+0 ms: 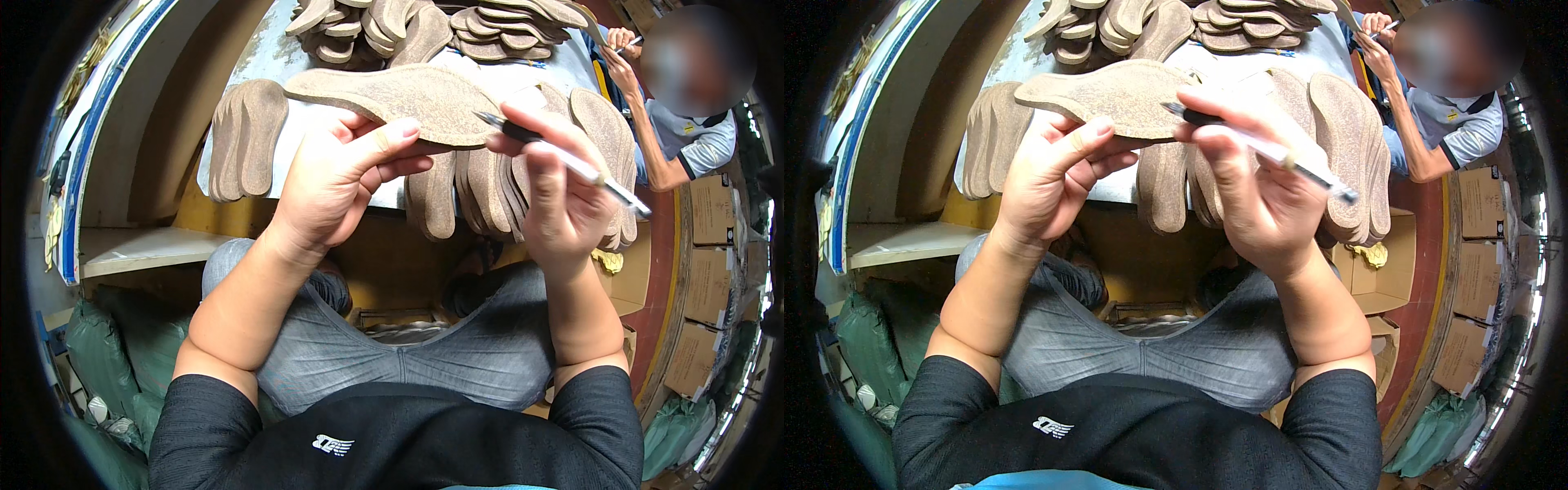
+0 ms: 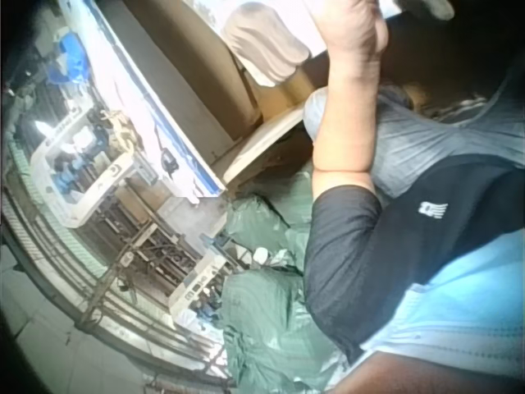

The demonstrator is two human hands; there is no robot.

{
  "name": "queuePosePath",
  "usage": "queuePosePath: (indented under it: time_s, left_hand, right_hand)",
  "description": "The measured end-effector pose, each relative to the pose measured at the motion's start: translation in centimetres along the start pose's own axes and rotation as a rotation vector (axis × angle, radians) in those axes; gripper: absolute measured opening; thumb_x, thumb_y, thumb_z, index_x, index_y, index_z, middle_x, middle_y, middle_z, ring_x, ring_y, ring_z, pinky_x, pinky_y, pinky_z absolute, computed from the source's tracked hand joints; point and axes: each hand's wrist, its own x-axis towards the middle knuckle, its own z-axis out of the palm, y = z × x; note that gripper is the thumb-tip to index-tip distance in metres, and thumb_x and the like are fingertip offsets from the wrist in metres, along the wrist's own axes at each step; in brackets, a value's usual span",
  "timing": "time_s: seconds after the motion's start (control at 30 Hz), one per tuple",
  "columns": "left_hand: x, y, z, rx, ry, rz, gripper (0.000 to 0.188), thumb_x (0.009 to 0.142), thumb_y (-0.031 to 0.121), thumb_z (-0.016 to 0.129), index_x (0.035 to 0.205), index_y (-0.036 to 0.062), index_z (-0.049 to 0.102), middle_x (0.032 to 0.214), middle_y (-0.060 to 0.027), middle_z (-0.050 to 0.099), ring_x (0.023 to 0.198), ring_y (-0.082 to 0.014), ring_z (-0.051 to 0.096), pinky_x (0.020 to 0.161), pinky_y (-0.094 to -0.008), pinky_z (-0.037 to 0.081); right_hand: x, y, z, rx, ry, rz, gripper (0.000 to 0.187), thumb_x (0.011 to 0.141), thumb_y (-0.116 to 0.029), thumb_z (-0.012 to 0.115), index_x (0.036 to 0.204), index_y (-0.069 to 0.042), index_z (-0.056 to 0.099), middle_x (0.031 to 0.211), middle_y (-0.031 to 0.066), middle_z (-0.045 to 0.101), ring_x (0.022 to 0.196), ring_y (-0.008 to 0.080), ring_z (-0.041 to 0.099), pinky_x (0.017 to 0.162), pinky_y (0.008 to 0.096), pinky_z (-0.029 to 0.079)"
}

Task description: The person marks the edges of shoe insoles using a pen-like tool, flipping each insole to mark both sides. They handle multiple insoles one at a time, placing marked pieces aside and continuing the process.

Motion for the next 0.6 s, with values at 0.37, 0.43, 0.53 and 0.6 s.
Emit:
queuePosePath:
  time_s: [0.37,0.43,0.53,0.6]
  left_hand:
    - [-0.2,0.1,0.2,0.087,0.03,0.003,0.032,0.106,0.012,0.081,0.13,-0.0084,0.074,0.12,-0.0162,0.081,0.106,-0.0215,0.08,0.098,-0.0386,0.069]
    - [-0.2,0.1,0.3,0.085,0.03,0.006,0.032,0.106,0.012,0.081,0.129,-0.008,0.075,0.119,-0.0162,0.081,0.106,-0.0214,0.08,0.098,-0.0385,0.068]
    - [-0.3,0.0,0.5,0.094,0.035,0.018,0.033,0.105,0.013,0.082,0.129,-0.0083,0.075,0.118,-0.016,0.082,0.105,-0.0212,0.081,0.097,-0.0377,0.068]
    - [-0.5,-0.1,0.7,0.137,0.042,0.022,0.032,0.105,0.014,0.083,0.126,-0.0087,0.076,0.115,-0.0158,0.082,0.102,-0.0212,0.081,0.096,-0.0371,0.068]
  right_hand:
    - [0.0,-0.1,0.2,-0.186,-0.156,0.098,0.024,0.104,-0.004,0.08,0.127,0.001,0.08,0.104,0.0124,0.083,0.099,0.0191,0.079,0.09,0.0299,0.06]
    - [0.0,0.4,0.5,-0.134,-0.13,0.052,0.026,0.103,-0.003,0.08,0.128,0.001,0.08,0.103,0.0122,0.083,0.1,0.0196,0.079,0.091,0.03,0.06]
    - [0.2,0.6,0.7,-0.174,-0.115,0.013,0.03,0.103,0.0,0.079,0.132,0.001,0.076,0.108,0.0123,0.082,0.105,0.0191,0.078,0.095,0.0309,0.06]
    - [-0.1,0.3,0.8,-0.166,-0.129,0.083,0.033,0.105,0.002,0.076,0.137,0.003,0.072,0.118,0.0142,0.081,0.113,0.0187,0.076,0.102,0.0322,0.058]
